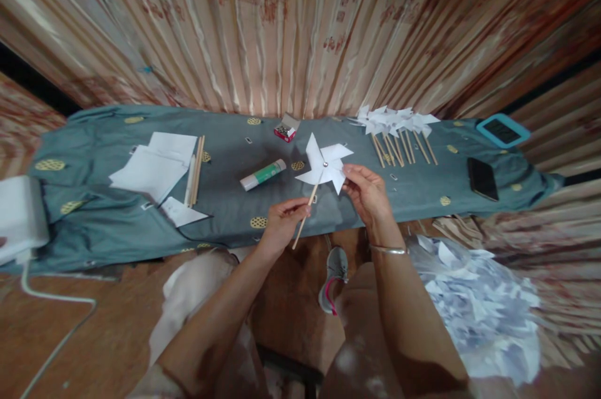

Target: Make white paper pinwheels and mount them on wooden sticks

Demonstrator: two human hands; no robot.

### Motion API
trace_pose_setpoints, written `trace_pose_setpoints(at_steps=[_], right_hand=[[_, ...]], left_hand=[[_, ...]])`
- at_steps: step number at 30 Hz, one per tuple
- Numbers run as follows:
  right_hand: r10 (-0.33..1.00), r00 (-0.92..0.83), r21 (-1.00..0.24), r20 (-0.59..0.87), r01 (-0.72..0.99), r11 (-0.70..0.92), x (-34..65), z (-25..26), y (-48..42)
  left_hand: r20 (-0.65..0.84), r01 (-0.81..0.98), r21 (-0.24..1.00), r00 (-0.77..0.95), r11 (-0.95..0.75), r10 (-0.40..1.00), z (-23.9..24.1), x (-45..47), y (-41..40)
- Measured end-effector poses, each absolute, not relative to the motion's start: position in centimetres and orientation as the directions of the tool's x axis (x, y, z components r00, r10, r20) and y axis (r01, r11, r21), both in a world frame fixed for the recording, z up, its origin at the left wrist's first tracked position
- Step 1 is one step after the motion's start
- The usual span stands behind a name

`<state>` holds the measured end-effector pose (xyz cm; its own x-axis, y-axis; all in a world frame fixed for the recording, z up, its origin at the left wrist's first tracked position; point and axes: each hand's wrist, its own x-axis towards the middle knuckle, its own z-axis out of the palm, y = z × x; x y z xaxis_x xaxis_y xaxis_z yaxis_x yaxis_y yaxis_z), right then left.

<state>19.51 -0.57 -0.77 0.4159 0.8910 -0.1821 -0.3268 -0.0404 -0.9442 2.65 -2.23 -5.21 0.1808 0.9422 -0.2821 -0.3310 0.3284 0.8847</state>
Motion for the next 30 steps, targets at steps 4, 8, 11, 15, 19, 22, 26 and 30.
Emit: trace_pose_setpoints(at_steps=[4, 8, 11, 15, 19, 22, 26, 30], right_hand=[[0.893, 0.408, -0.944, -0.188, -0.327, -0.049, 19.1, -0.6, -0.6], [0.894, 0.402, -0.936, -0.196, -0.348, -0.049, 18.8, -0.6, -0.7], [0.896, 0.392, -0.932, -0.209, -0.357, -0.061, 18.5, -0.6, -0.8], [0.903, 0.377, -0.930, -0.206, -0.363, -0.061, 18.2, -0.7, -0.7], [0.907, 0.369, -0.930, -0.204, -0.362, -0.062, 17.9, -0.9, -0.7], [0.906, 0.367, -0.926, -0.212, -0.373, -0.066, 17.7, -0.9, -0.7], [0.906, 0.364, -0.925, -0.216, -0.373, -0.071, 17.6, -0.9, -0.7], [0.904, 0.367, -0.926, -0.218, -0.372, -0.072, 17.4, -1.0, -0.7]], left_hand=[[-0.286, -0.339, 0.881, 0.172, 0.330, 0.942, -5.2, 2.5, -2.2], [-0.278, -0.354, 0.879, 0.166, 0.320, 0.946, -5.1, 2.5, -2.2], [-0.279, -0.363, 0.875, 0.161, 0.319, 0.947, -4.9, 2.5, -2.2], [-0.283, -0.374, 0.871, 0.147, 0.318, 0.948, -4.6, 2.5, -2.2], [-0.276, -0.357, 0.883, 0.132, 0.305, 0.952, -4.5, 2.5, -2.3], [-0.272, -0.361, 0.883, 0.131, 0.301, 0.953, -4.5, 2.5, -2.3], [-0.271, -0.366, 0.880, 0.139, 0.304, 0.953, -4.5, 2.5, -2.2], [-0.265, -0.363, 0.883, 0.138, 0.298, 0.954, -4.6, 2.5, -2.2]])
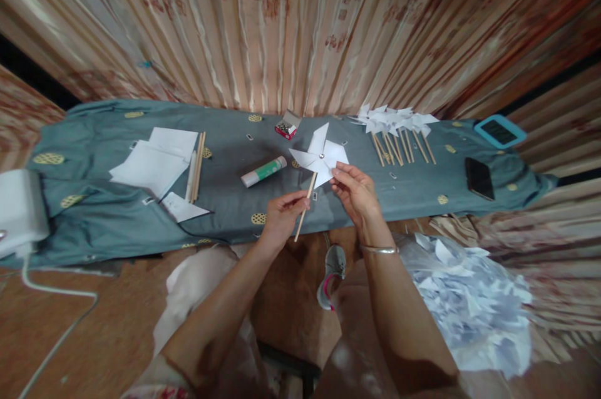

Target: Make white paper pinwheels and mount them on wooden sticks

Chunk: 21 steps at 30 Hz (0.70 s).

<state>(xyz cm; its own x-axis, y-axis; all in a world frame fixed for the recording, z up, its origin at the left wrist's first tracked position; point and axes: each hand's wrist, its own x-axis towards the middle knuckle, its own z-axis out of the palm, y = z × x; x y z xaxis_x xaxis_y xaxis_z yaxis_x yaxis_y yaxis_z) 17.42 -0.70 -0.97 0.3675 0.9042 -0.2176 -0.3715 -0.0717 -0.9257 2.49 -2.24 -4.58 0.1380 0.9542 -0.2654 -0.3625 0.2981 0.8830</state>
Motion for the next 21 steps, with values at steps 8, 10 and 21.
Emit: trace_pose_setpoints(at_steps=[8, 10, 21], right_hand=[[0.901, 0.348, -0.897, -0.259, -0.434, -0.091, 17.0, -1.1, -0.6], [0.900, 0.348, -0.896, -0.263, -0.434, -0.094, 16.9, -1.2, -0.6], [0.872, 0.473, -0.992, -0.124, -0.074, -0.101, 18.8, -0.9, -1.1]], left_hand=[[-0.267, -0.375, 0.878, 0.131, 0.297, 0.955, -4.8, 2.7, -2.1], [-0.272, -0.365, 0.881, 0.128, 0.300, 0.954, -4.8, 2.7, -2.1], [-0.278, -0.398, 0.864, 0.135, 0.309, 0.951, -5.2, 2.2, -1.7]])
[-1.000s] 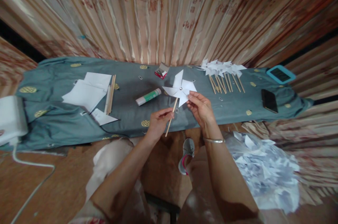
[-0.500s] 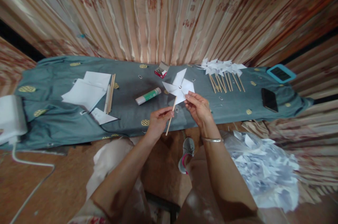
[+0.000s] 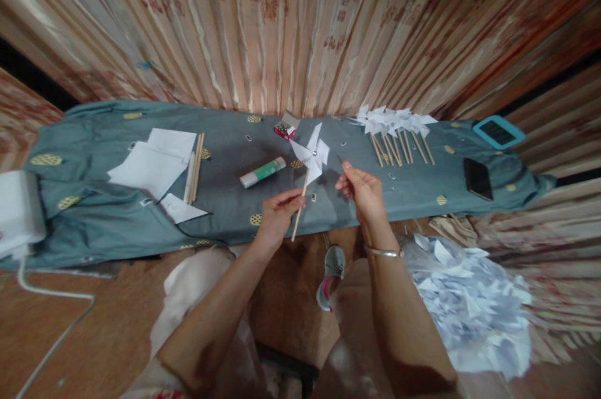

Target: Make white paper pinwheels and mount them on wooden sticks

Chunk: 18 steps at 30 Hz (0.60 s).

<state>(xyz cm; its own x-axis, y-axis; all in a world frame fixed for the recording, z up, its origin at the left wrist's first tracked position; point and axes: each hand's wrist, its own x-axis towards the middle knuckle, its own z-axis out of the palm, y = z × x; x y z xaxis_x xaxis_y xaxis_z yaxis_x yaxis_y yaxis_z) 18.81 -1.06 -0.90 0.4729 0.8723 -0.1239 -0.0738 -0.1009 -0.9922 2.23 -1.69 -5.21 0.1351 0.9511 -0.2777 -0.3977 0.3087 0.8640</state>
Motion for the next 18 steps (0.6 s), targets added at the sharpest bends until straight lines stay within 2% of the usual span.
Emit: trace_pose_setpoints(at_steps=[3, 5, 12, 18], right_hand=[[0.800, 0.597, -0.998, 0.058, 0.048, 0.036, 19.9, -1.2, -0.8], [0.769, 0.629, -0.993, 0.117, 0.069, 0.094, 20.2, -1.4, -0.5], [0.840, 0.542, -0.989, -0.011, -0.131, 0.071, 19.7, -1.7, 0.3], [0.851, 0.521, -0.979, -0.061, -0.197, 0.051, 19.7, -1.5, 0.5]], left_hand=[[-0.290, -0.399, 0.857, 0.151, 0.326, 0.945, -5.1, 2.2, -1.8], [-0.301, -0.392, 0.851, 0.183, 0.350, 0.936, -4.9, 2.3, -1.9], [-0.326, -0.365, 0.837, 0.268, 0.409, 0.906, -4.5, 2.4, -2.3], [-0.323, -0.383, 0.829, 0.265, 0.407, 0.908, -4.5, 2.4, -2.2]])
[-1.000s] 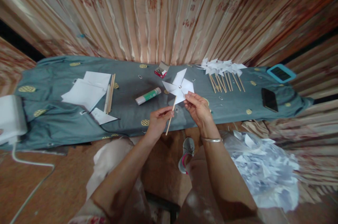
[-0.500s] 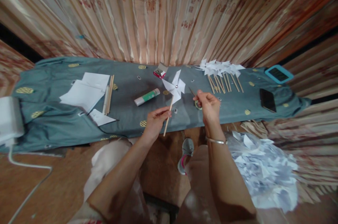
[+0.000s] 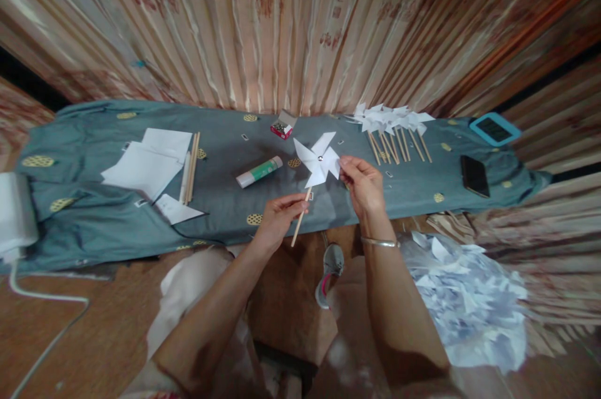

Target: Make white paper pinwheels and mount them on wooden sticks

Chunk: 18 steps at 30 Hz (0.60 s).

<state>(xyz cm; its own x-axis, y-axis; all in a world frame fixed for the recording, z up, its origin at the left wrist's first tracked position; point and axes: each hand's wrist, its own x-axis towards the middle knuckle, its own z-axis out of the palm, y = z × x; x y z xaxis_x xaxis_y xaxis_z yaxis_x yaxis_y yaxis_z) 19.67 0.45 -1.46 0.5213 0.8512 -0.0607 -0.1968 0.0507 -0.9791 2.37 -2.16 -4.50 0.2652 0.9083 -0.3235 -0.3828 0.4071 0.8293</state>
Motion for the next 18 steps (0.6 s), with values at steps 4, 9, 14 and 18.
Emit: trace_pose_setpoints(at_steps=[4, 9, 14, 18], right_hand=[[0.855, 0.516, -0.978, -0.054, -0.199, 0.059, 19.5, -1.4, 0.4], [0.854, 0.516, -0.972, -0.072, -0.226, 0.055, 19.2, -1.4, 0.3], [0.854, 0.508, -0.972, -0.110, -0.233, 0.013, 18.6, -1.3, 0.1], [0.862, 0.496, -0.978, -0.107, -0.207, -0.003, 18.1, -1.4, 0.1]], left_hand=[[-0.327, -0.385, 0.828, 0.259, 0.407, 0.909, -4.5, 2.4, -2.2], [-0.319, -0.394, 0.830, 0.244, 0.394, 0.916, -4.6, 2.4, -2.2], [-0.314, -0.429, 0.819, 0.220, 0.381, 0.924, -4.7, 2.4, -2.1], [-0.324, -0.439, 0.817, 0.189, 0.375, 0.927, -4.7, 2.4, -2.0]])
